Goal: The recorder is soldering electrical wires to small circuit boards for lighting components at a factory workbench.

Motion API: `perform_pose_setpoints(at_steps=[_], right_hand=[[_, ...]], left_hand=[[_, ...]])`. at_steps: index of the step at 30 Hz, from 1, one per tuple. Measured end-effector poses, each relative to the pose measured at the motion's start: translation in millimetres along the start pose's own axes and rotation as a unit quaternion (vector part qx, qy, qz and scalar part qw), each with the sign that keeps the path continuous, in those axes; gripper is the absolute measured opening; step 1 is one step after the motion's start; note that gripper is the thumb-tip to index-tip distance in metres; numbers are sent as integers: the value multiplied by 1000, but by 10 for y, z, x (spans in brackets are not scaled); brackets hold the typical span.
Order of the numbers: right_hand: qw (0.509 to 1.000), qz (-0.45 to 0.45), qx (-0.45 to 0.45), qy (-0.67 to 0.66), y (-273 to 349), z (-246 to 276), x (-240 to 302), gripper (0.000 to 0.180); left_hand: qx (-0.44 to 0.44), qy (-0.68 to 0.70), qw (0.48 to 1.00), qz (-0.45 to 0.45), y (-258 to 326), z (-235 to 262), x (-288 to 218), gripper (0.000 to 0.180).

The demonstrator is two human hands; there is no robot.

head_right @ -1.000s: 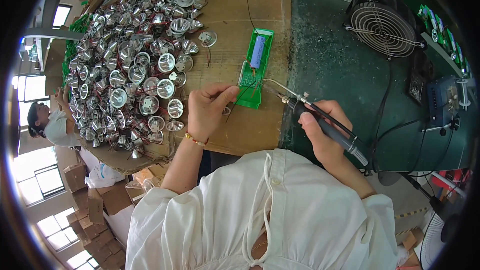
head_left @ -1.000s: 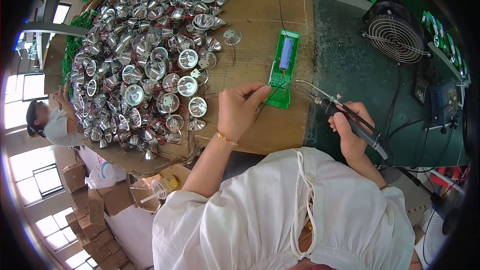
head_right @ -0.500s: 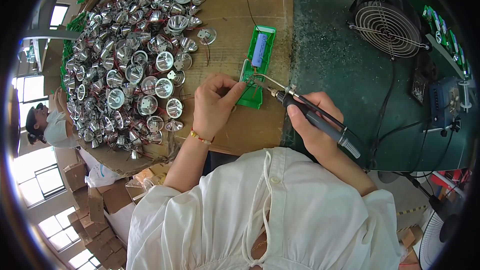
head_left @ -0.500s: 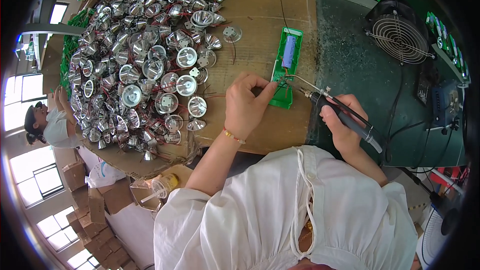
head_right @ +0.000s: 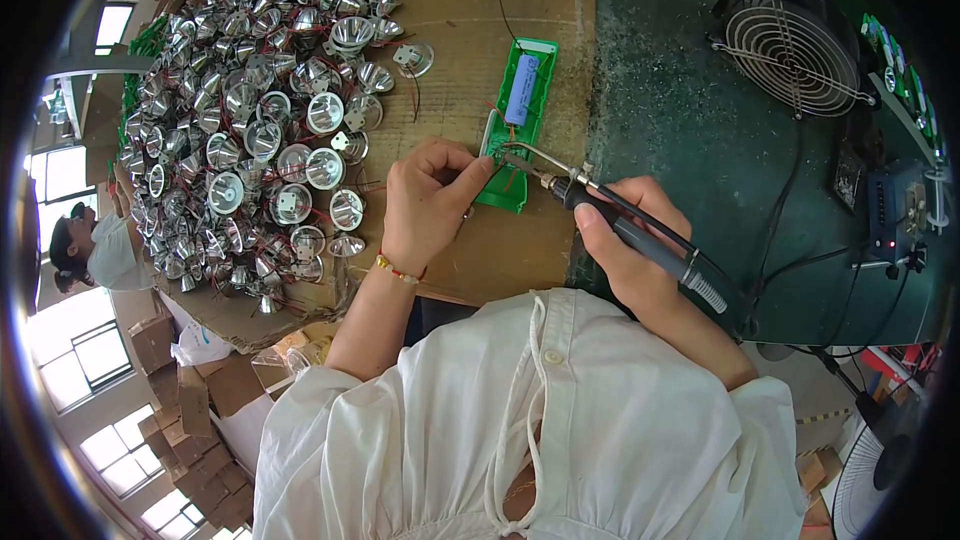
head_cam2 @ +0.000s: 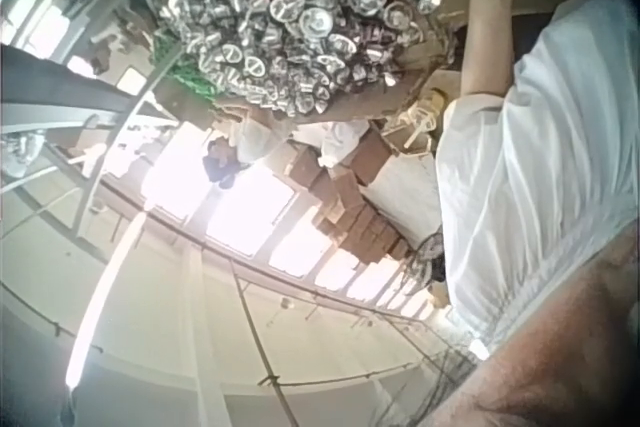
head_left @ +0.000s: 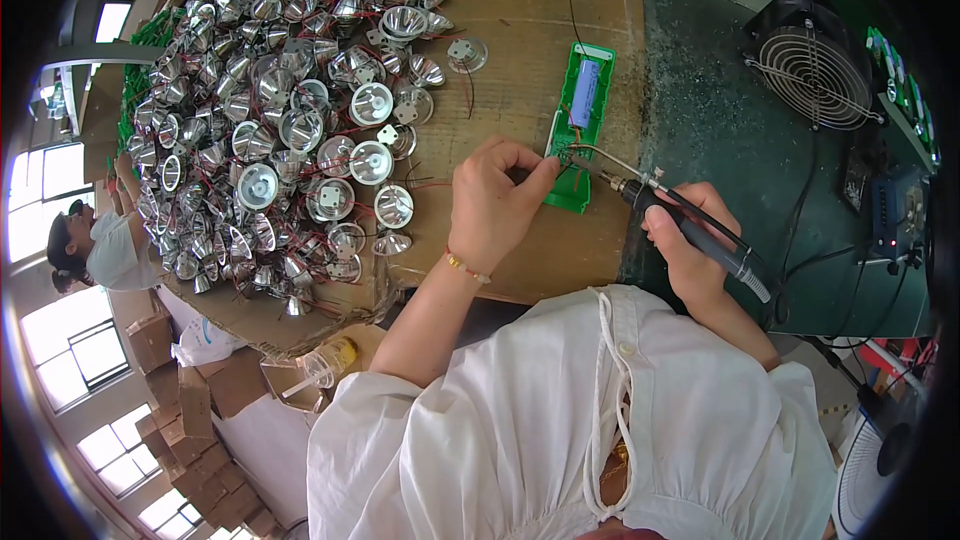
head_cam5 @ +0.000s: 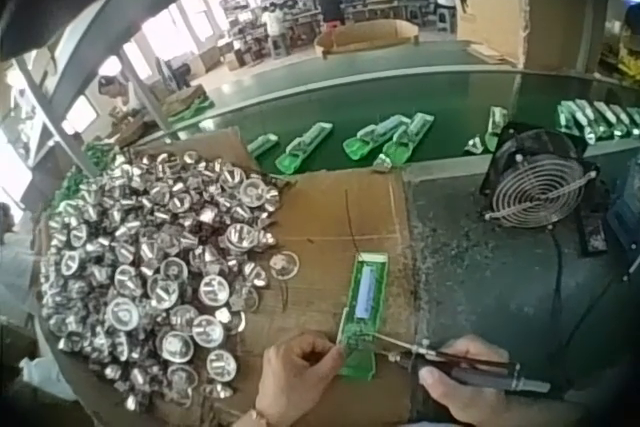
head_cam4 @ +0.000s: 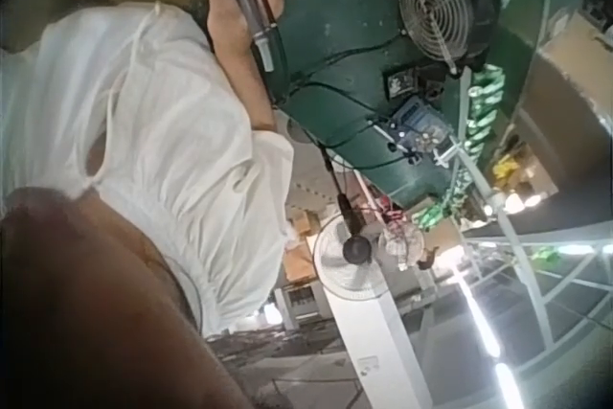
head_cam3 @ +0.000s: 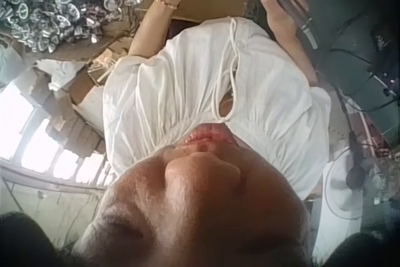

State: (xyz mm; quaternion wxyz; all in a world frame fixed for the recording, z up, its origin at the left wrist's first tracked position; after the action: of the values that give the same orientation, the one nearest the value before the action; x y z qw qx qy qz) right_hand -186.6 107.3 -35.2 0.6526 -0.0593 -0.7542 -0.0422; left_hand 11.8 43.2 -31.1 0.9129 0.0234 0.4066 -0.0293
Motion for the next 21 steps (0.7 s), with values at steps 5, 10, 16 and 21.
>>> perform_pose_setpoints(at_steps=[5, 10, 16, 21], right_hand=[[1000, 1, 1, 7, 19, 18, 21, 15], [998, 38, -38, -22, 41, 94, 8, 18], [999, 16, -38, -32, 83, 131, 4, 18], [999, 9, -33, -13, 111, 124, -13, 15]], left_hand=[[12, 4, 1000, 12, -7, -10, -15, 16], [8, 2, 1000, -2, -15, -5, -8, 16], [8, -17, 1000, -12, -20, 11, 6, 16], [15, -10, 1000, 4, -19, 12, -15, 16]])
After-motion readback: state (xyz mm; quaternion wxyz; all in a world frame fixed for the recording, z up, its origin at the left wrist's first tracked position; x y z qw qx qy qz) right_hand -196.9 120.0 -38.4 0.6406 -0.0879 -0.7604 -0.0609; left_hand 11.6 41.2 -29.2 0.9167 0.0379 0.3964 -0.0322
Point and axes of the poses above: each hand's wrist, its own y-axis away from the middle knuckle, its own z-axis out of the back of the hand, x = y × z, the point moved 2 cm from there along -y, towards the middle knuckle, and after that the axes turned 9 degrees about -y, right-handed, at the moved point
